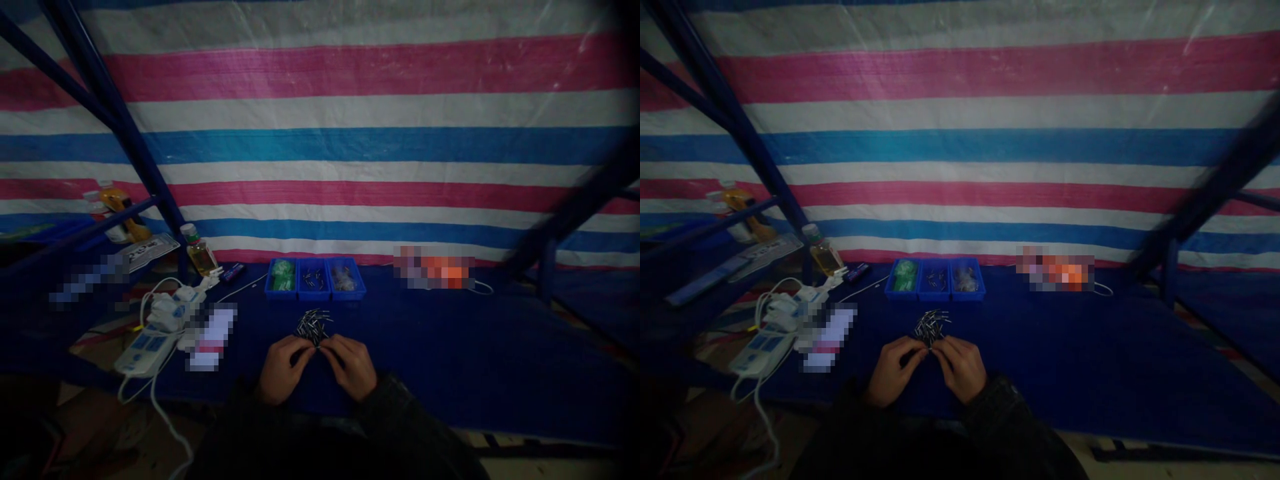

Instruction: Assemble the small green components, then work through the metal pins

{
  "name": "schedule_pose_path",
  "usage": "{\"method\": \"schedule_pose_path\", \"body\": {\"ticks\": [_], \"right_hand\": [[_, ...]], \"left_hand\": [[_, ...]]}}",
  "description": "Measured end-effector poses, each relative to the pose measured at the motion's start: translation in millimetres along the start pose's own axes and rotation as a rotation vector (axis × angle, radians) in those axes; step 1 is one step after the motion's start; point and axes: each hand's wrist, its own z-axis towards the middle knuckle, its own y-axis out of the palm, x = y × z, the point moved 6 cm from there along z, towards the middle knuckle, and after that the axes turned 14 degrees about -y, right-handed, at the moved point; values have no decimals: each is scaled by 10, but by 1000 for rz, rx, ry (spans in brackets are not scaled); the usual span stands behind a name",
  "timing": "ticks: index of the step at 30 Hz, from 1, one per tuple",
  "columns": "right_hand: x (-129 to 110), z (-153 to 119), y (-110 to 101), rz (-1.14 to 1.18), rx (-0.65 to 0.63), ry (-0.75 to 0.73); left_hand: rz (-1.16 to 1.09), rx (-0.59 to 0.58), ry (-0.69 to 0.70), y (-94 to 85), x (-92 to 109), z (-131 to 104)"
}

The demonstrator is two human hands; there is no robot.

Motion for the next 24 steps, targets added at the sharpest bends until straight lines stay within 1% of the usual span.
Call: {"method": "schedule_pose_path", "body": {"ticks": [3,7,13,20,24], "right_hand": [[-2,-1,34,3,-13,18],[-31,27,69,12,-41,8],[-47,37,52,68,-46,13],[11,-13,16,120,13,72],[14,-8,34,124,-7,87]], "left_hand": [[-4,-8,3,-6,8,-16],[-31,6,10,-13,7,-30],[-33,8,-15,16,-11,-21],[-41,-12,-32,17,-14,-30],[-26,-12,-28,20,-16,-23]]}}
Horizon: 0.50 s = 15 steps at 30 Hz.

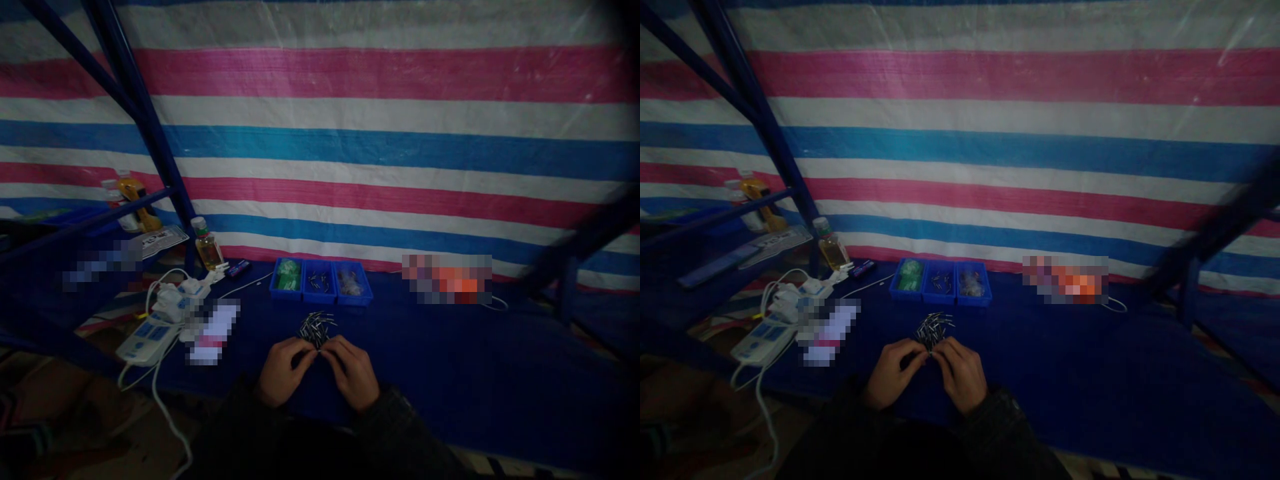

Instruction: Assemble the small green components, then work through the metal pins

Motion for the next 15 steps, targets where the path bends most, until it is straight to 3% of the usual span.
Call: {"method": "schedule_pose_path", "body": {"ticks": [15], "right_hand": [[-50,25,-29,-19,-21,-8]], "left_hand": [[-6,30,23,-24,32,-12]]}}
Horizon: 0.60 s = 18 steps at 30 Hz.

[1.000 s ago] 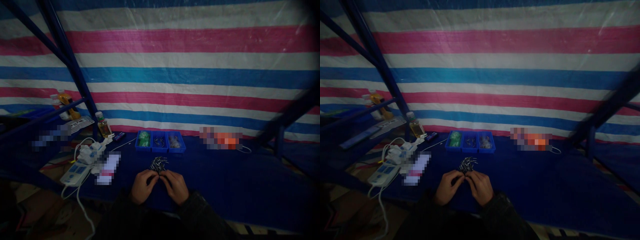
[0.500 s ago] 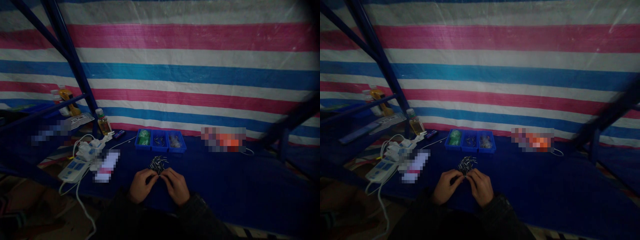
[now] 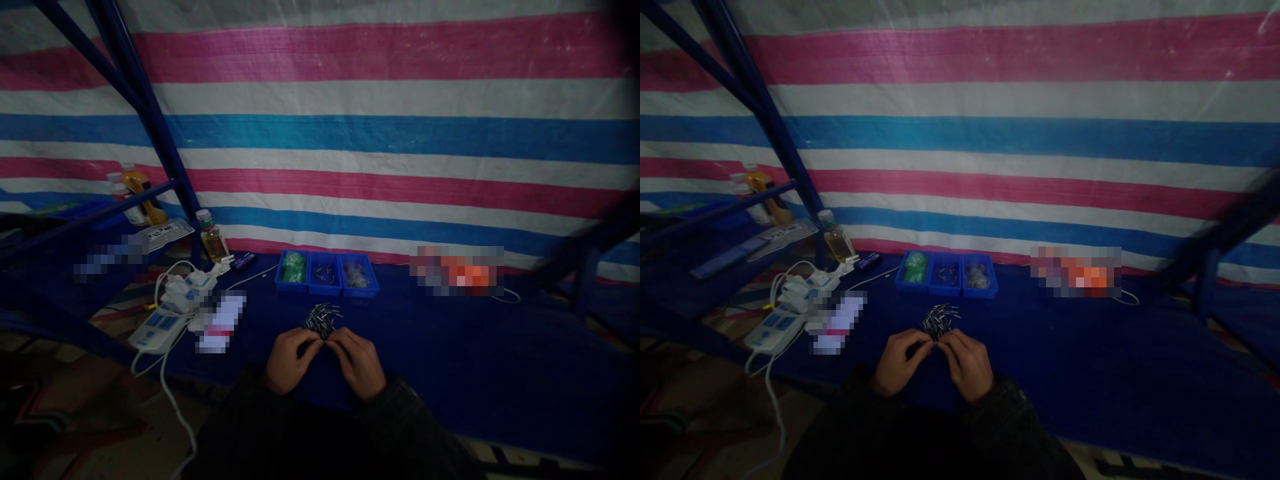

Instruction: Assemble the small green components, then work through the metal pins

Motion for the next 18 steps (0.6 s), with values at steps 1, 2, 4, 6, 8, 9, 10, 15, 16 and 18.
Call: {"method": "schedule_pose_path", "body": {"ticks": [1,2,4,6,8,9,10,15,16,18], "right_hand": [[4,-6,1,-2,3,-1],[10,-14,0,-7,11,-3],[22,-26,-2,-20,29,-5],[22,-27,-6,-30,40,-13],[12,-15,-12,-33,40,-23],[6,-8,-17,-36,41,-25],[3,-3,-20,-36,39,-24],[40,-35,6,-21,28,9],[52,-48,11,-20,34,14],[67,-66,19,-20,39,16]], "left_hand": [[-4,-1,3,-4,7,0],[-9,-3,3,-7,12,0],[-16,-6,-4,-11,18,1],[-17,-5,-9,-13,24,1],[-15,-1,-6,-15,33,1],[-14,0,-3,-15,35,0],[-13,1,-3,-14,36,1],[-13,11,-13,-11,10,5],[-16,11,-15,-12,5,6],[-21,6,-19,-12,3,6]]}}
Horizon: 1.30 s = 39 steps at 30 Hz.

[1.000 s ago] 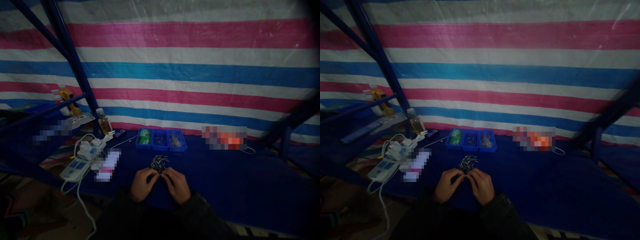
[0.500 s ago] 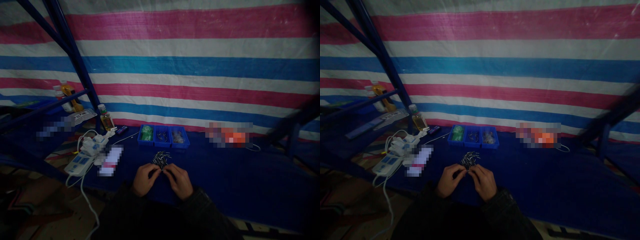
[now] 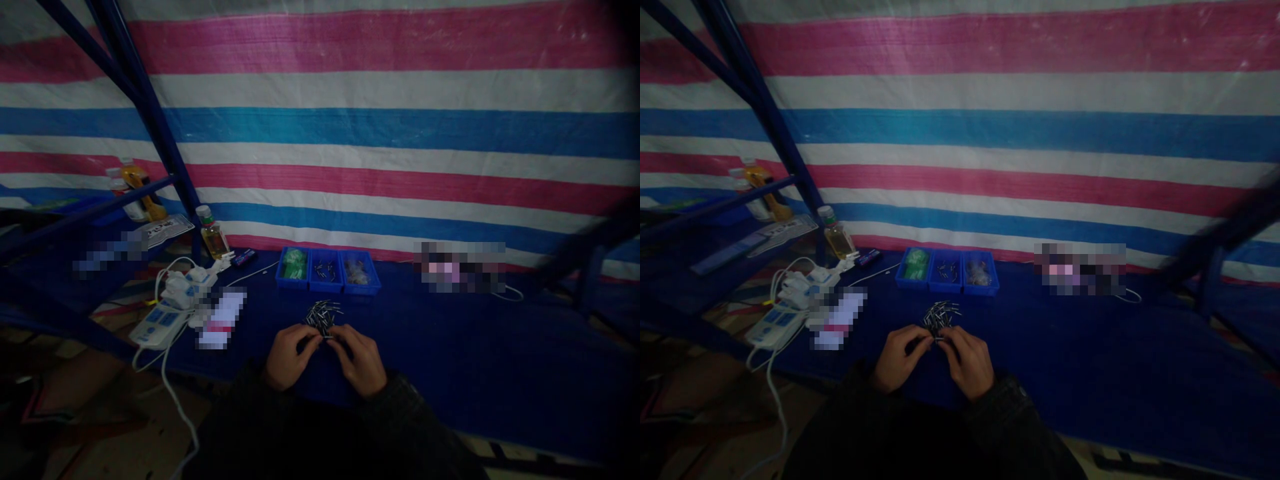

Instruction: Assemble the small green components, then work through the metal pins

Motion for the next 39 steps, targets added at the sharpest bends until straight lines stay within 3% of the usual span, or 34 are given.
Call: {"method": "schedule_pose_path", "body": {"ticks": [39], "right_hand": [[-53,32,-55,-23,21,3]], "left_hand": [[-28,6,0,-16,29,-7]]}}
